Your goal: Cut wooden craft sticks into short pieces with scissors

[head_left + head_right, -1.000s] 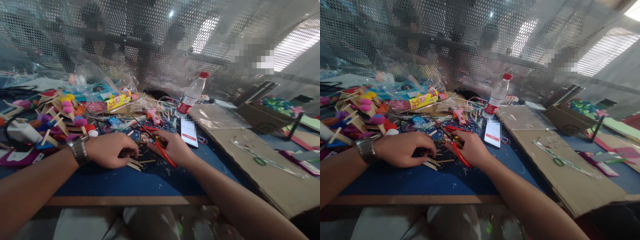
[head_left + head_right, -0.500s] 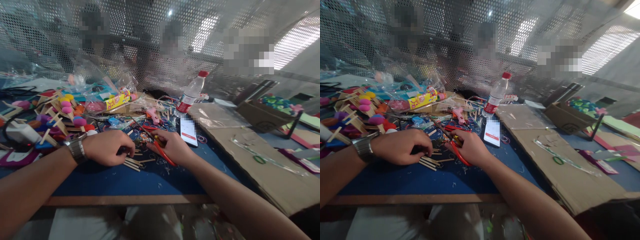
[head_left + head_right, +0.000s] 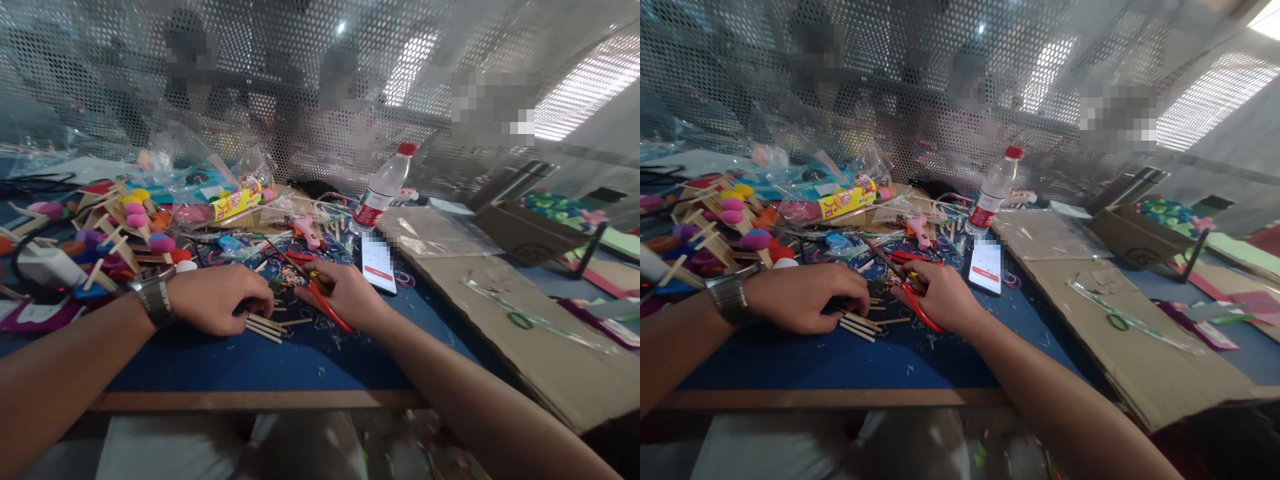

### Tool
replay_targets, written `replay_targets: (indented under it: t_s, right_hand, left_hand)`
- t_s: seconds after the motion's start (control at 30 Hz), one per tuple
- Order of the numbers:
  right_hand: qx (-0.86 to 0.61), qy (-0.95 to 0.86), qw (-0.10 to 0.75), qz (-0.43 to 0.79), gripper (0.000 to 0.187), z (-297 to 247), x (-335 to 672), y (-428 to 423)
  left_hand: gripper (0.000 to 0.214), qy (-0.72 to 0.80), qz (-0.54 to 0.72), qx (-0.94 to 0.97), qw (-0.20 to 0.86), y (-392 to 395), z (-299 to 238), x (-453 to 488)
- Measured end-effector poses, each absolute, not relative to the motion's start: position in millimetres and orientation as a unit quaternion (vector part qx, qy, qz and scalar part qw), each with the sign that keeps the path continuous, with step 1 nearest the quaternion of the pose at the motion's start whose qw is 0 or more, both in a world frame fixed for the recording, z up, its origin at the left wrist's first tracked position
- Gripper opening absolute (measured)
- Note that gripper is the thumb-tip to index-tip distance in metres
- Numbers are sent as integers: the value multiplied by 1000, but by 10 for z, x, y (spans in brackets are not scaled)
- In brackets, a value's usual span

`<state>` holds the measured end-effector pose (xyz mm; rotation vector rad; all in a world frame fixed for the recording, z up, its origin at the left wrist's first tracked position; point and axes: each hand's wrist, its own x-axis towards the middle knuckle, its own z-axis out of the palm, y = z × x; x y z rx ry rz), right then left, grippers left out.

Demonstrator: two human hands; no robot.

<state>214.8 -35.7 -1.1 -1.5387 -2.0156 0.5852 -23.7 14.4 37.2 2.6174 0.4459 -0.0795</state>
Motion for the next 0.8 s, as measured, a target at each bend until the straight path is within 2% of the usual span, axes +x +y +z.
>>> replay_targets:
  t_s: [0.57,0.73,0.8]
  right_hand:
    - [-566,-752,261,213,39,-15,2153,-357]
    - [-549,-761,263,224,40,-21,2145,-372]
    - [-532,-768,266,237,40,-7,2133,-403]
  left_hand:
    - [40,137,-1,959,250,124,355,-225]
    - [25,148,-16,959,243,105,360,-214]
    - [25,156,-28,958,239,89,370,-210]
